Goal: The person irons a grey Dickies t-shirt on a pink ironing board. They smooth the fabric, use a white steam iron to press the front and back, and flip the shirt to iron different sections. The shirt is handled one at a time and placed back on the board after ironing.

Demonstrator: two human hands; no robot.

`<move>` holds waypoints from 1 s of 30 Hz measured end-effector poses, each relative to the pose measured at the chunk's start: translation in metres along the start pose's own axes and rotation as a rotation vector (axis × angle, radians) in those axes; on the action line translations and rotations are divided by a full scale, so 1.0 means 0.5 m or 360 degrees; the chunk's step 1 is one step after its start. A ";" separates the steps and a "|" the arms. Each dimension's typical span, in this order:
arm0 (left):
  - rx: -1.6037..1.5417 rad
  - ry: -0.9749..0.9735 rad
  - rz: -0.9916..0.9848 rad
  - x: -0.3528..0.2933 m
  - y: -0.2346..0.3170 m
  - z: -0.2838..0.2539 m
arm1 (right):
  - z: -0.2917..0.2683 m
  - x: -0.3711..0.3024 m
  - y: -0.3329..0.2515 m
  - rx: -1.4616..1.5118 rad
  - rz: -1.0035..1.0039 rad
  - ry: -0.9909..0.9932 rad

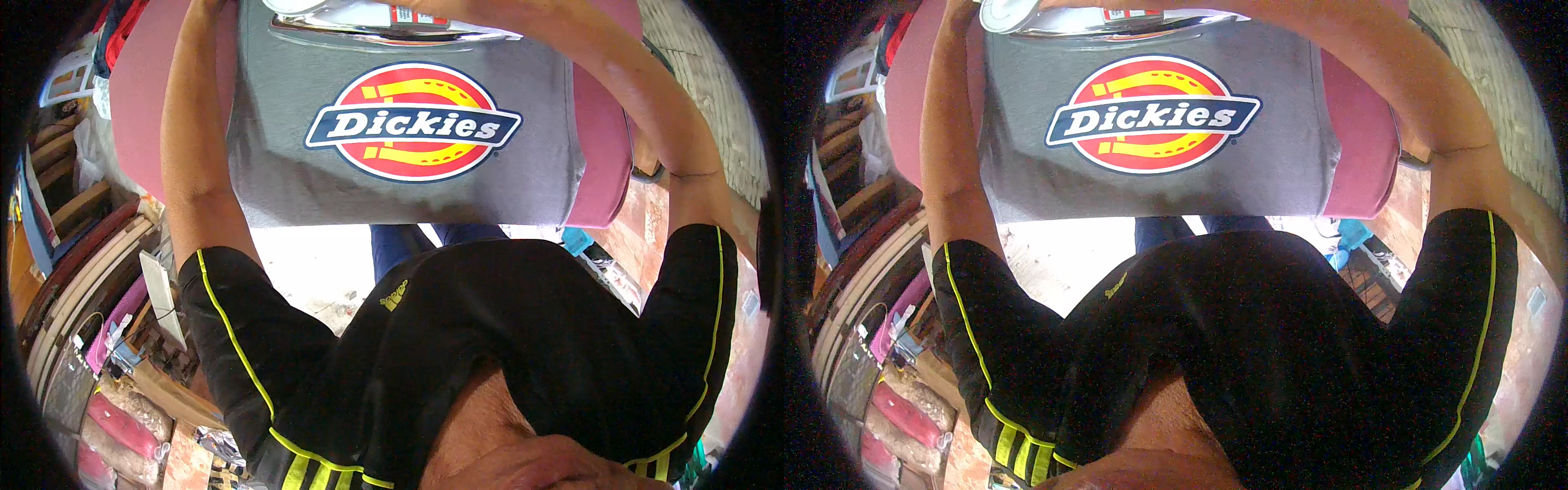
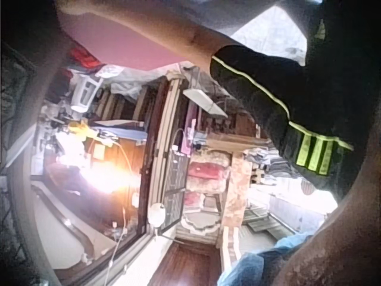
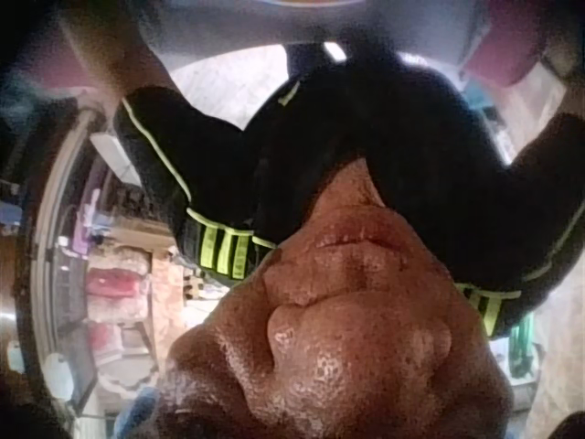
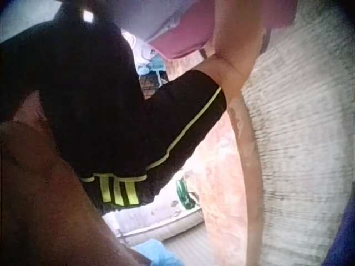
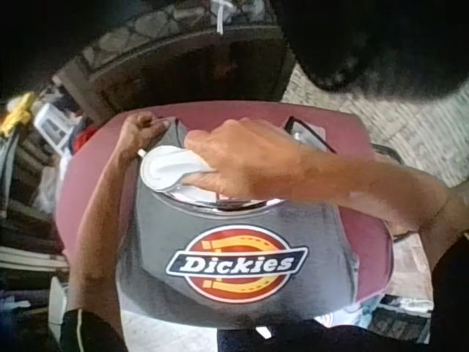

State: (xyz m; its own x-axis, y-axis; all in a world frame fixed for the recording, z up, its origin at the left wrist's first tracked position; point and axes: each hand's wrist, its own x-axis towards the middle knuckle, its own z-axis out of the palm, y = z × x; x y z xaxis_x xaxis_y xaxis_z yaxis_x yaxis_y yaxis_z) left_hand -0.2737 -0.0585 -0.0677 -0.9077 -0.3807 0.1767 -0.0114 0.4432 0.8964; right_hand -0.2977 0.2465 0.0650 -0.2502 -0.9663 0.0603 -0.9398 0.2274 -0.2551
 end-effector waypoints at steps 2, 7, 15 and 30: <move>0.0041 0.0002 -0.0132 0.003 0.001 -0.001 | 0.005 0.010 -0.004 0.0004 -0.0043 0.0008; -0.0146 -0.0153 0.0036 0.005 -0.014 -0.005 | 0.028 0.043 -0.011 0.0131 -0.0157 0.0055; 0.0049 -0.0208 0.0063 -0.012 0.025 -0.026 | 0.021 0.047 -0.029 -0.0028 0.0388 0.0236; 0.0415 0.0274 0.0284 -0.061 0.004 -0.024 | 0.084 0.278 0.059 0.0338 0.0960 0.0726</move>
State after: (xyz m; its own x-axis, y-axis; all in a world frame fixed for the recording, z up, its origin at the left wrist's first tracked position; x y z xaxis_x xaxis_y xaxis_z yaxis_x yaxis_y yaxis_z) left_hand -0.2411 -0.0556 -0.0663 -0.8211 -0.4001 0.4070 0.0139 0.6989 0.7151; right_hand -0.3503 0.1139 0.0255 -0.8171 -0.5281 0.2313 -0.5583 0.6246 -0.5461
